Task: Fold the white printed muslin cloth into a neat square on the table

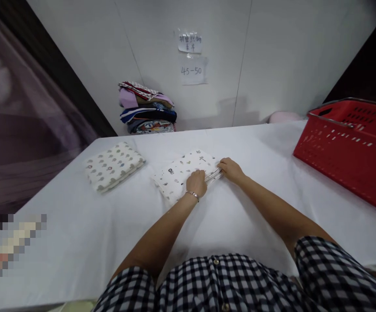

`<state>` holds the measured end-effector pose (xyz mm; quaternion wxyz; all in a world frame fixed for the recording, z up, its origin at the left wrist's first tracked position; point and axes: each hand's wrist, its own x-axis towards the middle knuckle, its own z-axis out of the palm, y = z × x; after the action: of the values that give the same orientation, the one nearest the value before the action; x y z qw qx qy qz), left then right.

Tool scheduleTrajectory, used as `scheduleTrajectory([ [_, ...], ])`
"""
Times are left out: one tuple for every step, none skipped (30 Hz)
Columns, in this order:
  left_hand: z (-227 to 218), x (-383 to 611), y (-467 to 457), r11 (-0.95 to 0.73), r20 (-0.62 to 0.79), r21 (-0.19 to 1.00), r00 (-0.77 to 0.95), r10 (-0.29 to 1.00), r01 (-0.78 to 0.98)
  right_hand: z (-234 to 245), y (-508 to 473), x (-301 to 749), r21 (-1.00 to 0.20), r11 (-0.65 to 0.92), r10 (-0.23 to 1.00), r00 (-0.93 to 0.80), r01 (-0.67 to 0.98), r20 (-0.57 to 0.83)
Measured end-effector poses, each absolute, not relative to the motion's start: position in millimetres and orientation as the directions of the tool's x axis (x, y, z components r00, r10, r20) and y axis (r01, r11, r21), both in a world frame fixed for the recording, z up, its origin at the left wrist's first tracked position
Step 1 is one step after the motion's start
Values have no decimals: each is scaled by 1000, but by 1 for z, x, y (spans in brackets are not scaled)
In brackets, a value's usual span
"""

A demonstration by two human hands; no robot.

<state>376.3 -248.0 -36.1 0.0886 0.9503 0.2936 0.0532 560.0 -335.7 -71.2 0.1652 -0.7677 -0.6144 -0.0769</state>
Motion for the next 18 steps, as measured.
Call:
scheduleTrajectory([
  [-36,376,-249,-814,65,206,822,565,543,-72,-336,561,-182,-208,915,257,961,310],
  [-37,376,-251,-817,77,214,824,561,536,-73,-336,561,-206,-230,909,286,951,304],
  [-38,375,-252,-819,81,222,828,555,528,-75,-336,561,-226,-251,900,313,941,302],
  [-40,374,-253,-822,79,230,832,550,521,-76,-337,561,-239,-265,893,332,934,304],
  [-41,372,-255,-823,74,236,835,545,516,-77,-337,561,-244,-273,888,341,931,308],
  [-43,371,-256,-824,68,240,838,542,513,-78,-338,561,-243,-277,885,345,930,312],
  [-44,369,-256,-824,64,242,838,541,513,-78,-338,560,-235,-278,884,344,931,317],
  [-45,367,-257,-822,64,244,837,544,515,-78,-339,560,-223,-277,884,339,935,322],
  [-46,365,-257,-820,68,245,835,546,517,-77,-339,559,-205,-268,886,324,941,331],
  [-47,364,-256,-819,73,245,833,549,518,-75,-340,558,-183,-249,890,299,951,344],
  [-47,363,-256,-819,76,245,832,550,519,-73,-341,557,-157,-222,895,265,962,360],
  [-47,363,-256,-819,78,246,832,550,518,-72,-341,556,-130,-187,898,223,974,379],
  [-47,363,-255,-819,79,247,832,550,518,-70,-342,555,-103,-144,903,173,984,394],
  [-48,364,-255,-817,78,250,830,552,519,-68,-342,554,-81,-99,907,123,992,402],
  [-48,364,-255,-813,75,254,828,556,523,-67,-342,553,-64,-56,913,77,996,401],
  [-47,365,-255,-809,71,259,825,561,528,-66,-342,553,-54,-19,918,38,998,394],
  [-47,366,-255,-806,72,262,822,565,532,-66,-342,552,-51,10,923,11,999,386],
  [-47,366,-256,-804,74,263,819,568,534,-67,-341,553,-54,25,924,-2,998,382],
])
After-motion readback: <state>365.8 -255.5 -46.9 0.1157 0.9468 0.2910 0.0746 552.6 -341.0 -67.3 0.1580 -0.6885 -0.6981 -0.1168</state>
